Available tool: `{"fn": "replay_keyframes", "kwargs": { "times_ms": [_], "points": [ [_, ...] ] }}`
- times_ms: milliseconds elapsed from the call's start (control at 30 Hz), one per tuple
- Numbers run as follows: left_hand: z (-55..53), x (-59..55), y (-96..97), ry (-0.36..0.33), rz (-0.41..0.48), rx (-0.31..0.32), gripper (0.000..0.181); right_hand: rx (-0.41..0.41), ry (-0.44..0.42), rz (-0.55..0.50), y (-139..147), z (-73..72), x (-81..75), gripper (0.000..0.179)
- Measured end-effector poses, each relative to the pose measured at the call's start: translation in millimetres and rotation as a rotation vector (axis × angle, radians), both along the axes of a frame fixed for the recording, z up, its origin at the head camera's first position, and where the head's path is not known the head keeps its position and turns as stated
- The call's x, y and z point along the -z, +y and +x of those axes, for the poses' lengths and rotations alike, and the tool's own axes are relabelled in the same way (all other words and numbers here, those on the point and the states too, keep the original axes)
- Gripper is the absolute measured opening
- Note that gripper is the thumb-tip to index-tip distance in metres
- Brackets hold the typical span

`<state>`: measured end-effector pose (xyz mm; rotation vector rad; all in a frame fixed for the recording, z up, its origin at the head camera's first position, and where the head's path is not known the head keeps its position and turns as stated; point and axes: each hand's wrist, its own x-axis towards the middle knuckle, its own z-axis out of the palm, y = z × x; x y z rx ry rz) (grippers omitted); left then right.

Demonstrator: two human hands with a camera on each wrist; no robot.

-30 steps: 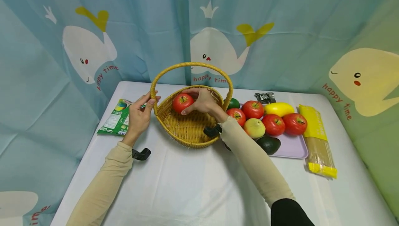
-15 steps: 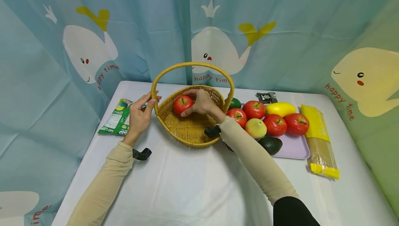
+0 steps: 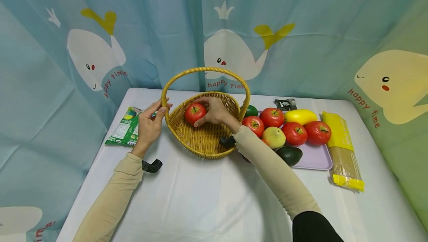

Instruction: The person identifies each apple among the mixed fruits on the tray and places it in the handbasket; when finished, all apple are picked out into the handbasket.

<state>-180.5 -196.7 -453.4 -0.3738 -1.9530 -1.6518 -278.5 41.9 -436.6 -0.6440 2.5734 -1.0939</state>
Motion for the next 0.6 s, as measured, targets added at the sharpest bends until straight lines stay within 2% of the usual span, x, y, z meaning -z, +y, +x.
{"fn": "replay_keyframes", "kwargs": {
  "times_ms": [33,267,433,600],
  "points": [
    [0.3,-0.6,0.7,-0.007,-0.003,-0.005,0.034,-0.002,0.003,0.002,0.0,0.7,-0.3,0.087],
    [17.8,-24.4,11.8,-0.035,-0.013,-0.027,0.031,-0.029,0.003,0.024,0.4,3.6,-1.7,0.090],
    [19.9,-26.3,12.1,-0.036,-0.004,-0.023,0.031,-0.078,0.005,0.042,3.9,6.1,-8.1,0.099],
    [18.4,-26.9,11.3,-0.033,-0.014,-0.025,0.031,-0.115,-0.012,-0.015,18.0,13.3,-22.7,0.096]
  ]
}}
